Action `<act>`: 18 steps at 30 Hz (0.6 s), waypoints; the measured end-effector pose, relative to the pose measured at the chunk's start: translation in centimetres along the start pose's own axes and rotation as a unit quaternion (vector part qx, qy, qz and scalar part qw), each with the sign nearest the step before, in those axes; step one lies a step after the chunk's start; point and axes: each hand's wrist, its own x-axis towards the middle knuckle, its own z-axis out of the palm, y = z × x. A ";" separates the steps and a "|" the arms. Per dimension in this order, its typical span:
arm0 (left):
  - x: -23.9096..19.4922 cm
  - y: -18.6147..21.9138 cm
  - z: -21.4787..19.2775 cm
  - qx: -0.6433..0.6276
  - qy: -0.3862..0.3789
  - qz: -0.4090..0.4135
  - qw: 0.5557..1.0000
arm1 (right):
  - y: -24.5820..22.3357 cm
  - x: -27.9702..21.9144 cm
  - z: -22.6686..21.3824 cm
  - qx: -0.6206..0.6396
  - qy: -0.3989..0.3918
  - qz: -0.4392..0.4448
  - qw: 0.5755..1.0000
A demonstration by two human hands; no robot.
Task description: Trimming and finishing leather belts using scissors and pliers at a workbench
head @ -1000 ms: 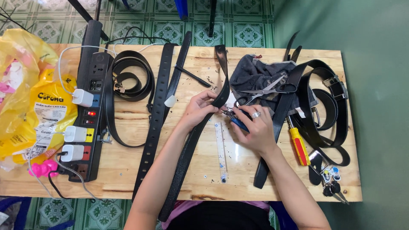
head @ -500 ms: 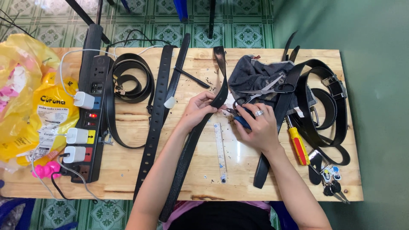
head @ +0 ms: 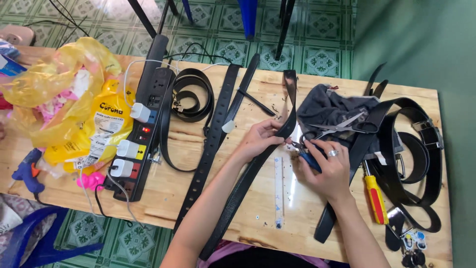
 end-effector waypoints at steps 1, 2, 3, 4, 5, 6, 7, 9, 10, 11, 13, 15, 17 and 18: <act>0.1 -0.1 -0.1 0.001 -0.001 0.003 1.000 | -0.1 0.1 0.0 -0.001 0.002 -0.003 1.000; 0.1 -0.2 -0.1 -0.007 -0.007 0.003 1.000 | -0.3 0.2 0.0 0.004 0.005 0.002 1.000; 0.0 -0.4 -0.3 -0.015 -0.011 0.003 1.000 | -0.4 0.2 0.0 0.010 0.006 0.006 1.000; 0.0 -0.2 -0.1 -0.014 -0.010 0.006 1.000 | -0.4 0.2 0.1 0.011 0.007 0.003 1.000; -0.1 0.0 0.0 -0.023 -0.011 0.006 1.000 | -0.5 0.2 0.2 0.014 0.010 0.005 1.000; -0.2 0.1 0.1 -0.031 -0.012 0.006 0.999 | -0.6 0.1 0.2 0.018 0.012 0.007 1.000; -0.2 0.0 0.0 -0.030 -0.010 0.007 0.999 | -0.6 0.0 0.3 0.020 0.012 0.005 1.000; -0.1 -0.1 0.0 -0.024 -0.018 0.016 0.999 | -0.5 0.0 0.2 0.016 0.011 0.009 1.000; -0.3 0.3 0.2 -0.023 -0.018 0.019 0.999 | -0.7 0.0 0.2 0.016 0.011 0.007 1.000; -0.5 0.7 0.5 -0.013 -0.014 0.019 1.000 | -0.8 0.1 0.2 0.027 0.018 0.010 0.999; -0.4 0.5 0.4 -0.003 -0.009 0.021 1.000 | -0.8 0.0 0.2 0.037 0.025 0.012 0.999; 0.3 -0.8 -0.3 0.002 -0.004 0.033 0.999 | -0.8 -0.3 0.5 0.064 0.036 0.022 0.997; 0.2 -0.9 -0.3 0.005 -0.003 0.035 0.999 | -1.1 -0.2 0.4 0.071 0.035 0.024 0.997; 0.3 -0.9 -0.3 0.010 -0.002 0.037 0.999 | -1.2 -0.1 0.4 0.079 0.034 0.027 0.996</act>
